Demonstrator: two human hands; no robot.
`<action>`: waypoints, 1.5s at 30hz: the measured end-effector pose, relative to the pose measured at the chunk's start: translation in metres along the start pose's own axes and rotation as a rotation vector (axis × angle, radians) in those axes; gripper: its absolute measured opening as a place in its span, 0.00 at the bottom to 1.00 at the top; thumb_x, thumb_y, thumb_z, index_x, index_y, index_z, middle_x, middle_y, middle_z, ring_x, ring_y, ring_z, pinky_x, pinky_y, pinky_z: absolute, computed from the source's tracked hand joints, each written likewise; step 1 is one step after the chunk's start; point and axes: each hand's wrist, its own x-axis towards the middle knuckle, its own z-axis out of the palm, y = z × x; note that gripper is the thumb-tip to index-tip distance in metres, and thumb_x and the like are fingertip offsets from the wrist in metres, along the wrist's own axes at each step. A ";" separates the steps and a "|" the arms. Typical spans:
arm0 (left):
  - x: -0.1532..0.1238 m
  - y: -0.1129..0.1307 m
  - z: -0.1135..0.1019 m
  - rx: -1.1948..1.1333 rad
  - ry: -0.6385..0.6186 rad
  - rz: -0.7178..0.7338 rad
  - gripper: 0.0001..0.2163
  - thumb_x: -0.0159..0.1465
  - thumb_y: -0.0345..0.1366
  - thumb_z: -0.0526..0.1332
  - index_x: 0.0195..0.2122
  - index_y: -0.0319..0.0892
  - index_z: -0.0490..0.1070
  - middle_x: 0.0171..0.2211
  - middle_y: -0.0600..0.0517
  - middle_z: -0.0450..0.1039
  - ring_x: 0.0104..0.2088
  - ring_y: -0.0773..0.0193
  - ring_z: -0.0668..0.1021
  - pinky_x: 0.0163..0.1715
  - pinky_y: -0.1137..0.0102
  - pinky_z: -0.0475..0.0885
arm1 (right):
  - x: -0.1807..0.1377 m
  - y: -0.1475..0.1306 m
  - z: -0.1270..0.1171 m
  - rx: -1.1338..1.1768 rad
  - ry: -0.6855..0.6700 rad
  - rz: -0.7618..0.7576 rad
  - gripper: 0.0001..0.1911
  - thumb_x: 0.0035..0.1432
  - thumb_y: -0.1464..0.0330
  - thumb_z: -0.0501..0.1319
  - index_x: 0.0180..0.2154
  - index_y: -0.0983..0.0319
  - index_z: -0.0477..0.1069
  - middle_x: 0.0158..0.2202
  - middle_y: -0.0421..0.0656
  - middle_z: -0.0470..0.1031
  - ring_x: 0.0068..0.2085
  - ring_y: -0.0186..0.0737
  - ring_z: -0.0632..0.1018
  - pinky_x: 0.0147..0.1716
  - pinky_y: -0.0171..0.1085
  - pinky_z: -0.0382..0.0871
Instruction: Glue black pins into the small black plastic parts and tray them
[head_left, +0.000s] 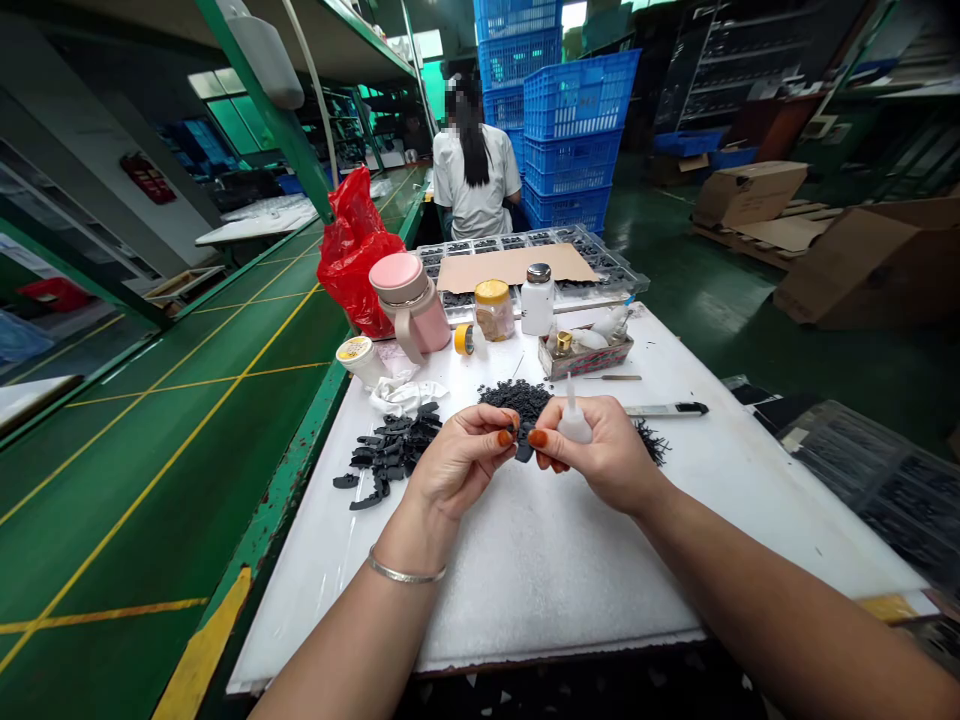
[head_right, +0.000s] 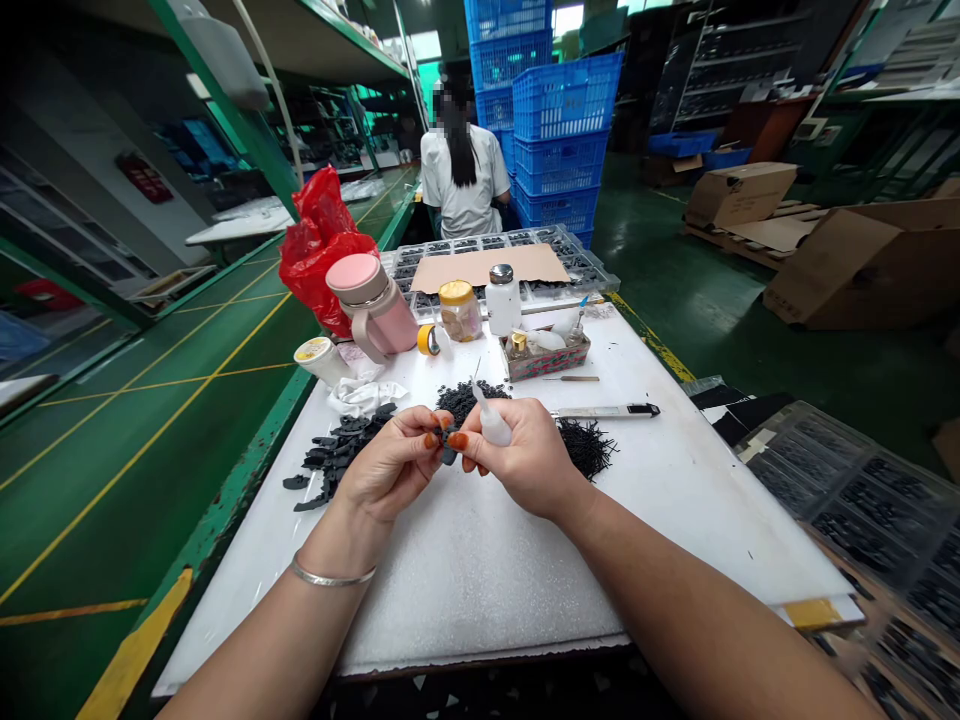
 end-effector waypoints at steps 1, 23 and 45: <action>0.000 0.000 0.000 0.000 0.001 0.001 0.13 0.39 0.25 0.76 0.25 0.37 0.76 0.31 0.52 0.76 0.27 0.68 0.77 0.28 0.77 0.75 | 0.000 0.000 0.000 -0.001 0.000 0.001 0.14 0.52 0.63 0.68 0.24 0.65 0.71 0.19 0.40 0.72 0.21 0.30 0.69 0.20 0.29 0.63; 0.000 -0.001 0.000 0.039 -0.019 0.060 0.11 0.41 0.25 0.75 0.25 0.38 0.77 0.31 0.52 0.76 0.27 0.68 0.77 0.28 0.76 0.75 | 0.001 0.000 0.000 -0.076 0.010 -0.007 0.14 0.53 0.63 0.68 0.24 0.65 0.70 0.19 0.39 0.72 0.20 0.30 0.69 0.20 0.29 0.62; 0.002 -0.001 0.002 0.128 0.032 0.086 0.11 0.38 0.24 0.75 0.23 0.35 0.76 0.27 0.52 0.73 0.25 0.70 0.75 0.25 0.79 0.72 | 0.004 0.000 -0.002 0.120 -0.052 0.108 0.20 0.49 0.56 0.68 0.23 0.65 0.68 0.19 0.41 0.72 0.20 0.30 0.67 0.19 0.31 0.60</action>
